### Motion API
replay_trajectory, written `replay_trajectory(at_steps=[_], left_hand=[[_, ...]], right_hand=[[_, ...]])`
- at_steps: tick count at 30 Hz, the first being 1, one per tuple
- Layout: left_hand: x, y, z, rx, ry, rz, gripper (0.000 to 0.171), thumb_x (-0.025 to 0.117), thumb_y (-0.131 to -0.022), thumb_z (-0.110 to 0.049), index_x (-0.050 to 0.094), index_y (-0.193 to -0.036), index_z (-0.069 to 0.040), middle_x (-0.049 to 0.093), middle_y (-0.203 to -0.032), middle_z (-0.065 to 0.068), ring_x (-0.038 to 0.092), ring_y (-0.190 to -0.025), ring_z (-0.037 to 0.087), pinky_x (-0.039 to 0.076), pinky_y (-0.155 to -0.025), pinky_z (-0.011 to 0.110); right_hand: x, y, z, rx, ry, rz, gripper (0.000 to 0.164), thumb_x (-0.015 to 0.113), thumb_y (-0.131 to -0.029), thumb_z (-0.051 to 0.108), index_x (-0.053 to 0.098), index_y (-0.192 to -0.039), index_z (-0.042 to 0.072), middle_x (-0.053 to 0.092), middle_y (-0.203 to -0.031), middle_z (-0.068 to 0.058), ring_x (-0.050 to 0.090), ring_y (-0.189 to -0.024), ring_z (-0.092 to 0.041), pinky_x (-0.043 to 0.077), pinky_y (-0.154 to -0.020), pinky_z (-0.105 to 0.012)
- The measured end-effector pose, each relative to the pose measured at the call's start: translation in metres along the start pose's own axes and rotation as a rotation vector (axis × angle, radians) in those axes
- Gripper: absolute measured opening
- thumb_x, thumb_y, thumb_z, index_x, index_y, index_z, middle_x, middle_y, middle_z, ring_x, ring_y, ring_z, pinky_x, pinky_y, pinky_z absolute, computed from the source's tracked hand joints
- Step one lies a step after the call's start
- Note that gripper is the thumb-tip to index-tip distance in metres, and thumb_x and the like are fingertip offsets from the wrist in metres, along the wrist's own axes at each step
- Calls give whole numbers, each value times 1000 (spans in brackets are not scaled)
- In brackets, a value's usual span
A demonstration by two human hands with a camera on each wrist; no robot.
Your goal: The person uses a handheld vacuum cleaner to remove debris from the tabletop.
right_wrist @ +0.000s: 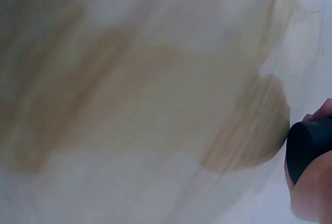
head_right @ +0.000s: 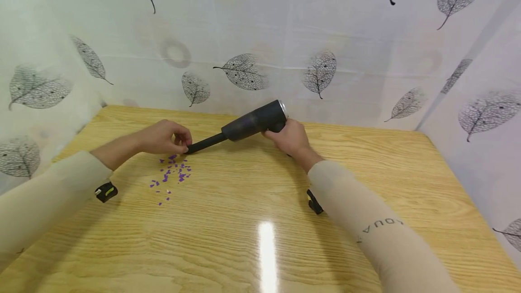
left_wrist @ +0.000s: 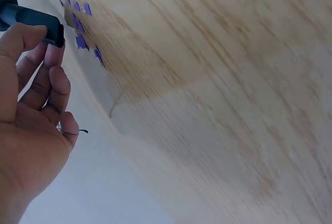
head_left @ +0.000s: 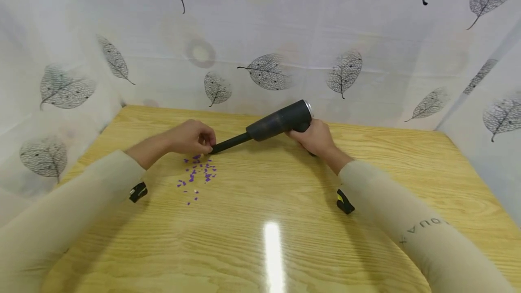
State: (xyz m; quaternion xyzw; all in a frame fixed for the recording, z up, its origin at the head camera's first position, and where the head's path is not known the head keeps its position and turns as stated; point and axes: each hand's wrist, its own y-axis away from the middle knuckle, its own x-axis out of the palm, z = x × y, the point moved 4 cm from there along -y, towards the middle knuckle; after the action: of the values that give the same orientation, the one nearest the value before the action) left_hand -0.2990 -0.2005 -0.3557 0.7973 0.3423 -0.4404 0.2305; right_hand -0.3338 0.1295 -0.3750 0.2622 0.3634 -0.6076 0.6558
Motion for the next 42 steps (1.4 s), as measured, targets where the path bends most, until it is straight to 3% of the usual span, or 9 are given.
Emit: replay_trajectory(at_steps=[17, 42], left_hand=[[-4, 11, 13, -33, 6, -13, 10, 65, -78, -14, 64, -88, -13, 60, -79, -4, 55, -72, 11, 49, -69, 32], [-11, 46, 20, -41, -1, -21, 9, 67, -77, -15, 65, -85, -14, 61, -75, -7, 55, -69, 9, 50, -65, 29]], right_hand=[[13, -8, 11, 12, -6, 13, 49, 66, -71, 57, 58, -70, 9, 56, -52, -4, 54, -51, -19, 45, -51, -33], [32, -10, 44, -22, -20, 40, 46, 68, -70, 54, 58, -73, 9, 57, -59, -4, 53, -55, -19, 44, -51, -31]])
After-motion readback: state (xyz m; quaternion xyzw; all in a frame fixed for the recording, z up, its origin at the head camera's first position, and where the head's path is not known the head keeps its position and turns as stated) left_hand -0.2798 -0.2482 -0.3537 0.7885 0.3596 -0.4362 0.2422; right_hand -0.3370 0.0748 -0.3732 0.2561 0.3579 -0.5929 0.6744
